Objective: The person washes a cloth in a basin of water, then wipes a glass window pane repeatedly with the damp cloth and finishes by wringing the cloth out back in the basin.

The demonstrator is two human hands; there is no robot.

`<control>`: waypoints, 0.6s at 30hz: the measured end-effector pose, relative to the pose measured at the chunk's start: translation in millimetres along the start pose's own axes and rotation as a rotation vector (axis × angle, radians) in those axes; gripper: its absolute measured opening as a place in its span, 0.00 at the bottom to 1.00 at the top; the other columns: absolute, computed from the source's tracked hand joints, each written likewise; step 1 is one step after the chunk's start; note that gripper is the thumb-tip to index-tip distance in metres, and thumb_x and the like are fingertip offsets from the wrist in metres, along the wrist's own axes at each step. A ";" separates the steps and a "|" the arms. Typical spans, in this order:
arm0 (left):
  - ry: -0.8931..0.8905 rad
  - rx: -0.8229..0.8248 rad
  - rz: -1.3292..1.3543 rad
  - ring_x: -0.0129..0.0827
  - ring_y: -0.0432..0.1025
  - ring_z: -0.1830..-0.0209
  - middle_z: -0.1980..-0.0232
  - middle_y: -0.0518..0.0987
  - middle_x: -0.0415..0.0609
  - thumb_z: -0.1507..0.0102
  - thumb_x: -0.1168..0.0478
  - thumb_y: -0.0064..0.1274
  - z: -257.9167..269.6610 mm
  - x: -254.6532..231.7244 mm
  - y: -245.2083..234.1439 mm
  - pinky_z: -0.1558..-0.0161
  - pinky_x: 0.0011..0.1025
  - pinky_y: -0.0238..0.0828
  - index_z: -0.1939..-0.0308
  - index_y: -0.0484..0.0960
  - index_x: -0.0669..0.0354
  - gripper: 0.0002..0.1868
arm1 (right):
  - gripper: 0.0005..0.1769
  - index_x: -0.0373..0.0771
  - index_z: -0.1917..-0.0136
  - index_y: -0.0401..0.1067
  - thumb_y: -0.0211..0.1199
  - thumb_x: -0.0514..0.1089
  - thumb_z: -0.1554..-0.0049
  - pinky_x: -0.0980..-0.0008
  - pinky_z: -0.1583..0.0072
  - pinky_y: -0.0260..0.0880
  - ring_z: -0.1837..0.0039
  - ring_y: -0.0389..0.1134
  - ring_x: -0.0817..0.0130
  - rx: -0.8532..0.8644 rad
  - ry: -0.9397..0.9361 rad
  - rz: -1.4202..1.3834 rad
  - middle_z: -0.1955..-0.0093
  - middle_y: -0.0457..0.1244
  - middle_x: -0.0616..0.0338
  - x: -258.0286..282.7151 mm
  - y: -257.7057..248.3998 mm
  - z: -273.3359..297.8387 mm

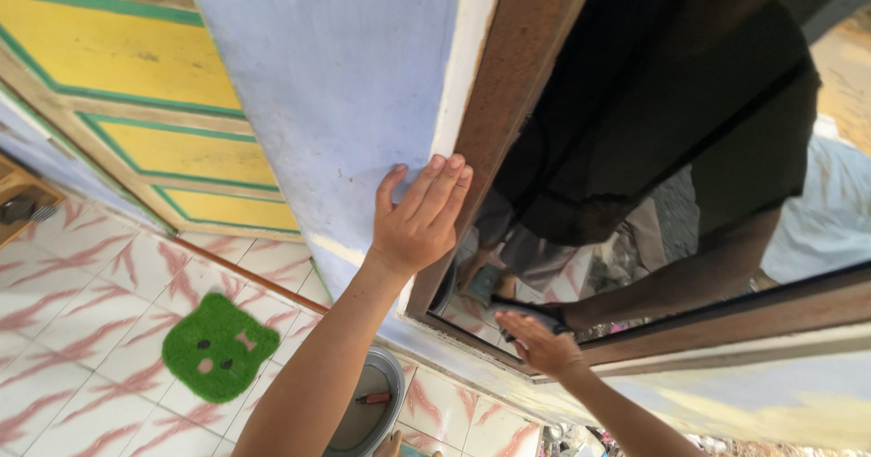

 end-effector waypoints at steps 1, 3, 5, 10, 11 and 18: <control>0.003 -0.003 0.002 0.29 0.65 0.26 0.30 0.75 0.42 0.29 0.67 0.45 0.3 0.6 1.7 0.29 0.45 0.56 0.38 0.85 0.55 0.18 | 0.33 0.59 0.14 0.29 0.33 0.56 0.28 0.70 0.44 0.75 0.19 0.49 0.67 -0.088 -0.016 0.028 0.13 0.36 0.68 -11.2 -14.6 8.9; -0.001 -0.008 0.012 0.30 0.65 0.26 0.29 0.75 0.43 0.29 0.67 0.45 2.0 -1.6 4.0 0.29 0.46 0.56 0.38 0.84 0.56 0.18 | 0.37 0.54 0.11 0.30 0.33 0.63 0.27 0.66 0.31 0.69 0.26 0.58 0.72 -0.257 -0.039 0.081 0.16 0.46 0.69 -26.5 -43.2 29.0; -0.017 -0.012 0.023 0.31 0.65 0.26 0.29 0.75 0.44 0.29 0.67 0.45 4.6 -4.5 7.9 0.29 0.46 0.55 0.38 0.84 0.56 0.18 | 0.37 0.55 0.10 0.38 0.27 0.68 0.26 0.52 0.18 0.30 0.12 0.33 0.58 -1.449 0.091 0.851 0.10 0.33 0.60 -36.4 -85.8 64.5; -0.037 -0.041 -0.012 0.31 0.65 0.26 0.29 0.76 0.44 0.30 0.68 0.45 7.7 -7.9 14.1 0.29 0.46 0.55 0.38 0.85 0.56 0.19 | 0.38 0.48 0.16 0.57 0.39 0.67 0.30 0.41 0.19 0.24 0.12 0.30 0.48 -1.658 0.310 0.532 0.11 0.35 0.53 -14.8 -161.1 83.3; -0.040 -0.042 -0.008 0.31 0.65 0.26 0.29 0.76 0.44 0.31 0.68 0.45 8.2 -8.3 14.5 0.29 0.46 0.55 0.39 0.85 0.56 0.19 | 0.39 0.47 0.15 0.54 0.39 0.68 0.30 0.38 0.20 0.22 0.12 0.28 0.47 -1.648 0.298 0.476 0.11 0.33 0.51 -5.4 -159.7 71.4; -0.010 -0.004 -0.033 0.33 0.67 0.26 0.30 0.77 0.46 0.31 0.67 0.47 12.9 -6.2 16.3 0.30 0.47 0.56 0.38 0.85 0.59 0.19 | 0.34 0.52 0.16 0.50 0.44 0.57 0.32 0.54 0.23 0.37 0.14 0.38 0.63 -1.286 -0.129 0.424 0.14 0.44 0.64 50.0 12.4 -89.5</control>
Point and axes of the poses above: each hand's wrist, its own z-axis away from the middle knuckle, its own y-axis out of the palm, x = y × z, the point moved 1 cm from there along -z, towards the middle knuckle
